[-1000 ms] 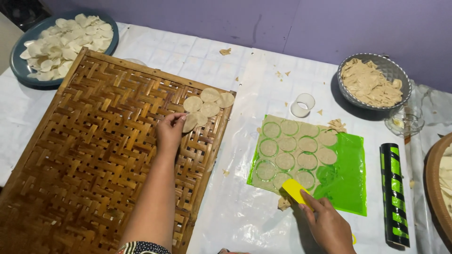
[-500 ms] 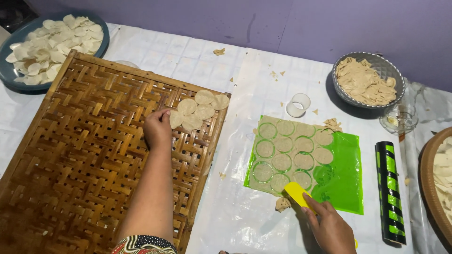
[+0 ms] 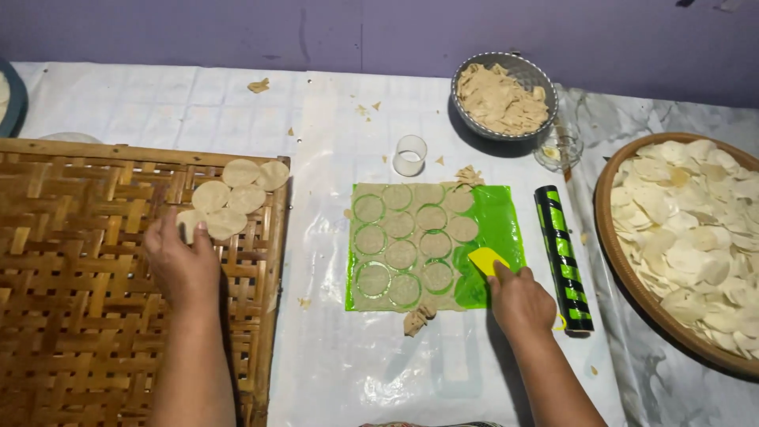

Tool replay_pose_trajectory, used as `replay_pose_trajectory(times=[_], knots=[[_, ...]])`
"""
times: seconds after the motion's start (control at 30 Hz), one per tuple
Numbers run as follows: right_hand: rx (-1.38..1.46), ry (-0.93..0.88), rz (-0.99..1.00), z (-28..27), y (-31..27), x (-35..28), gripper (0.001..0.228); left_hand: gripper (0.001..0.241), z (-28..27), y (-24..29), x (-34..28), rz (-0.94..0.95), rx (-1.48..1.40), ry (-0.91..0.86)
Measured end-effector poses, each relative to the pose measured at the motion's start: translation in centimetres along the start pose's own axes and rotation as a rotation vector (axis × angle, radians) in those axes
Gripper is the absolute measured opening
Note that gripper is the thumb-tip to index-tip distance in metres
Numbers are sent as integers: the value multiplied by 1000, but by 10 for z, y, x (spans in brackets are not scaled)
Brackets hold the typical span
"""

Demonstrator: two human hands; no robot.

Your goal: Using a circular cutter to cut shapes from a dough sheet and transferring them to a drying tray.

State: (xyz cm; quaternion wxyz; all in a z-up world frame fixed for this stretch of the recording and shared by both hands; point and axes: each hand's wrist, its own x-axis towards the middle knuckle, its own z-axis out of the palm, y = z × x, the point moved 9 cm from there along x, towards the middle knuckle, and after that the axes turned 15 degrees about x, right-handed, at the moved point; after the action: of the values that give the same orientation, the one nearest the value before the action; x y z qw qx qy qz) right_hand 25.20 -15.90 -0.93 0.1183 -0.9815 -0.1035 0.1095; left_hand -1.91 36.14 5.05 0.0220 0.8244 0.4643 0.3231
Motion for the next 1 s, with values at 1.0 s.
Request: replay_pose_trajectory(times=[1.0], knots=[[985, -77, -5, -31, -21, 16, 38, 37, 48, 196, -180, -323, -952, -1068]])
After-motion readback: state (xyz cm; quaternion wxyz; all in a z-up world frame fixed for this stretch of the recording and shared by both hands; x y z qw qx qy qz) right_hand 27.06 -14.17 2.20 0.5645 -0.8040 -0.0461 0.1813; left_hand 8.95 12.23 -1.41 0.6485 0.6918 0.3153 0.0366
